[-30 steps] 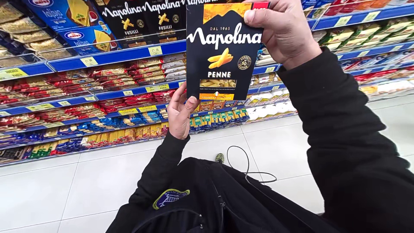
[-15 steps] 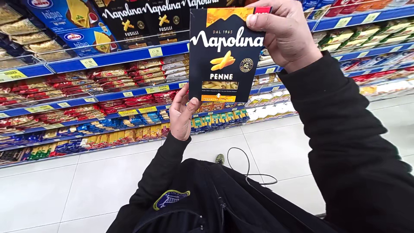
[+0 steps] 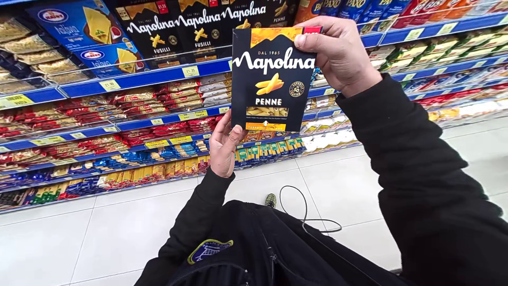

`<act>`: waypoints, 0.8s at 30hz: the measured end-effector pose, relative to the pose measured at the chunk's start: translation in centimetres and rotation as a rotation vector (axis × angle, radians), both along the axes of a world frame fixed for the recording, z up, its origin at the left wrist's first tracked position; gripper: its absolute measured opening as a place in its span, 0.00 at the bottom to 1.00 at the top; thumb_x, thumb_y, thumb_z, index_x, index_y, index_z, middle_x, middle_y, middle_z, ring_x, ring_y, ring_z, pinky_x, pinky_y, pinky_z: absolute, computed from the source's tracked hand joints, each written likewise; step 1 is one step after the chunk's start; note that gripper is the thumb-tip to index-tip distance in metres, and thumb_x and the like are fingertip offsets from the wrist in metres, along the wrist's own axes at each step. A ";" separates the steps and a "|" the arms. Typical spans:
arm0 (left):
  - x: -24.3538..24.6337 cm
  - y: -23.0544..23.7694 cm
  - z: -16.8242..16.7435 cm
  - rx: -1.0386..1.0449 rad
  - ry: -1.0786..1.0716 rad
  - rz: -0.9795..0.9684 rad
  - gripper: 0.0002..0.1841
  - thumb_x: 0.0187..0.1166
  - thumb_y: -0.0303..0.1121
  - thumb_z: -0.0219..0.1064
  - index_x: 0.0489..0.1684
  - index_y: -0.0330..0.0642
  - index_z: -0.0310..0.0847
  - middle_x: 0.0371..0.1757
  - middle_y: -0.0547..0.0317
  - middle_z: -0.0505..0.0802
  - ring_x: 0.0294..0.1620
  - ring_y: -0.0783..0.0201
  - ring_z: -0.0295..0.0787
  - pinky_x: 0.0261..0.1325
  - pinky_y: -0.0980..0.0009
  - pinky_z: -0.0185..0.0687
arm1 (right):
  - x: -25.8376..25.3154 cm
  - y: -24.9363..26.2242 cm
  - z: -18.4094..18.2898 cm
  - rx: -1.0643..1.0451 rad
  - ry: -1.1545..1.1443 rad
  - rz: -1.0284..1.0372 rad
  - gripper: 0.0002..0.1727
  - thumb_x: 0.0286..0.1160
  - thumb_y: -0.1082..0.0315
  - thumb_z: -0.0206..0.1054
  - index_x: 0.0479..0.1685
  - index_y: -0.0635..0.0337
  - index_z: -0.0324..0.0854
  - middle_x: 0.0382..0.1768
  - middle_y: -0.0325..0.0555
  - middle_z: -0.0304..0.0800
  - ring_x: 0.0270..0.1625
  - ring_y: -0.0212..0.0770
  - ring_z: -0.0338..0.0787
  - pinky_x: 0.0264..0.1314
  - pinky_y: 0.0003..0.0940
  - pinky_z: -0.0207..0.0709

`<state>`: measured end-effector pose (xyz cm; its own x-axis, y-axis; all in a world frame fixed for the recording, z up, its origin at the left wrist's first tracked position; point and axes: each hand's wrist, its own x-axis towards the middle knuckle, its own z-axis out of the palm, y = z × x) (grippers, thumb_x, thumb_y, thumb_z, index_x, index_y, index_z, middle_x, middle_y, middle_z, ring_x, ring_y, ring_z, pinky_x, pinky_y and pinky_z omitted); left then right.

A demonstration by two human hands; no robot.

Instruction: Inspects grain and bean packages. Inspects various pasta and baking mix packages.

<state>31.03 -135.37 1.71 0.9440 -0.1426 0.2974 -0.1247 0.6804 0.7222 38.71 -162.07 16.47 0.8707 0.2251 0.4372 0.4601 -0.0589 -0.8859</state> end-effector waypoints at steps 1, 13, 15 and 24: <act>0.0 0.0 0.0 0.000 0.005 -0.001 0.31 0.83 0.28 0.67 0.85 0.29 0.63 0.73 0.35 0.83 0.68 0.45 0.87 0.75 0.52 0.83 | 0.0 -0.1 0.0 -0.005 0.007 -0.003 0.12 0.81 0.63 0.67 0.55 0.58 0.85 0.45 0.40 0.95 0.46 0.35 0.95 0.50 0.33 0.92; 0.6 -0.4 -0.2 0.022 0.022 -0.003 0.33 0.82 0.30 0.69 0.85 0.29 0.62 0.73 0.35 0.83 0.67 0.47 0.88 0.74 0.53 0.84 | 0.8 -0.9 -0.4 -0.026 0.020 0.007 0.13 0.81 0.64 0.66 0.56 0.59 0.85 0.47 0.42 0.94 0.49 0.38 0.94 0.52 0.36 0.92; 0.6 -0.4 -0.2 0.031 0.023 -0.004 0.33 0.82 0.30 0.69 0.85 0.28 0.62 0.73 0.35 0.83 0.66 0.47 0.88 0.74 0.54 0.84 | 0.9 -1.1 -0.6 -0.023 0.023 0.014 0.13 0.81 0.63 0.66 0.56 0.60 0.85 0.47 0.44 0.94 0.48 0.39 0.95 0.52 0.37 0.92; 1.4 -0.1 -2.8 0.239 -0.130 -0.035 0.43 0.78 0.38 0.74 0.90 0.29 0.53 0.82 0.35 0.75 0.73 0.46 0.83 0.69 0.52 0.87 | -1.9 -5.3 -0.9 -0.386 0.173 0.106 0.48 0.47 0.57 0.87 0.80 0.53 0.74 0.56 0.47 0.91 0.49 0.40 0.93 0.46 0.34 0.92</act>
<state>32.39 -135.48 -1.10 0.8933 -0.2553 0.3700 -0.2062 0.4985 0.8420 36.82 -167.40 15.60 0.8869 0.4358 0.1533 0.3285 -0.3615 -0.8726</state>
